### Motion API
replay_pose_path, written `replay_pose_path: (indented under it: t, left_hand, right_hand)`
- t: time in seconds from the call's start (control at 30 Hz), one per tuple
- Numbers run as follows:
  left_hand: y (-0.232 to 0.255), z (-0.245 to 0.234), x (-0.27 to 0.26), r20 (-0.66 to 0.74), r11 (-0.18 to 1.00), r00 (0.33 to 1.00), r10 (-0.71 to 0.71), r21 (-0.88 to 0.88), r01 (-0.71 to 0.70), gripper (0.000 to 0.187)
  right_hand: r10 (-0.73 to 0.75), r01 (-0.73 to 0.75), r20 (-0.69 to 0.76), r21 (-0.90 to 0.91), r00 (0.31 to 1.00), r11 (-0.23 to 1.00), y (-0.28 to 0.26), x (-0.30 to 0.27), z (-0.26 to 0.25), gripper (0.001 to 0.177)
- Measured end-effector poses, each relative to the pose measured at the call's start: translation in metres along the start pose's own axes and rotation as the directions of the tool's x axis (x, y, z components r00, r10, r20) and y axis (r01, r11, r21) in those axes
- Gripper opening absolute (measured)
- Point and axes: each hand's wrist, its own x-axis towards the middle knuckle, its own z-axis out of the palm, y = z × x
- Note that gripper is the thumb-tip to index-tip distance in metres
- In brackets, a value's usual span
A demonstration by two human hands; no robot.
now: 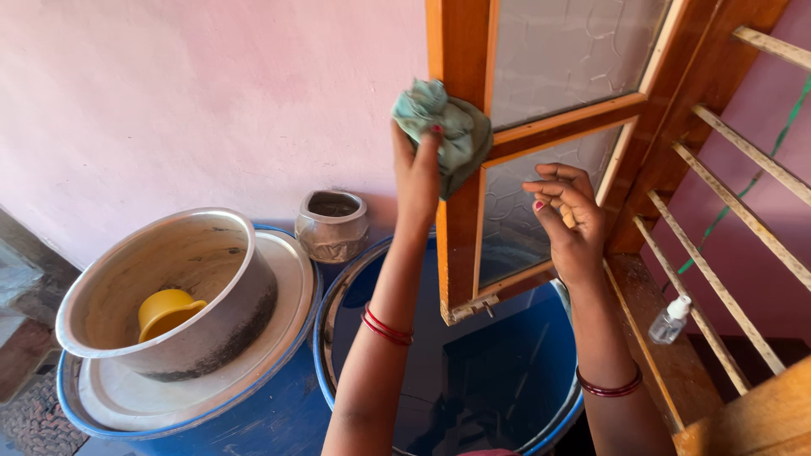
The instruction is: The person wipes the wooden frame and glass panes of a window using a green cloth. They systematically clean the vertical and horizontal sections of the frame and the textured glass, occasionally dipping the cloth into a nearby blue basin of water.
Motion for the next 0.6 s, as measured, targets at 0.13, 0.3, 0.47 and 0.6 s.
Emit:
replay_pose_path:
  t: [0.13,0.3,0.47,0.6]
  left_hand:
    - [0.002,-0.003,-0.021,0.154,0.994,0.986,-0.056,0.106,0.04,0.061]
    - [0.037,0.009,-0.058,0.453,0.846,0.868,0.203,0.366,-0.389,0.049]
    - [0.067,0.023,-0.076,0.472,0.97,0.881,0.033,0.196,-0.142,0.034]
    - [0.093,0.036,-0.092,0.528,0.942,0.84,0.123,0.205,-0.267,0.051]
  right_hand:
    - [-0.013,0.016,0.034,-0.073,0.999,0.997,-0.012,-0.001,0.016,0.036]
    - [-0.367,0.345,-0.004,-0.332,0.93,0.878,-0.037,-0.013,0.039,0.074]
    - [-0.222,0.21,-0.072,-0.151,0.972,0.966,-0.041,-0.026,0.034,0.073]
    - [-0.452,0.393,-0.295,-0.24,0.842,0.888,-0.047,-0.027,0.008,0.062]
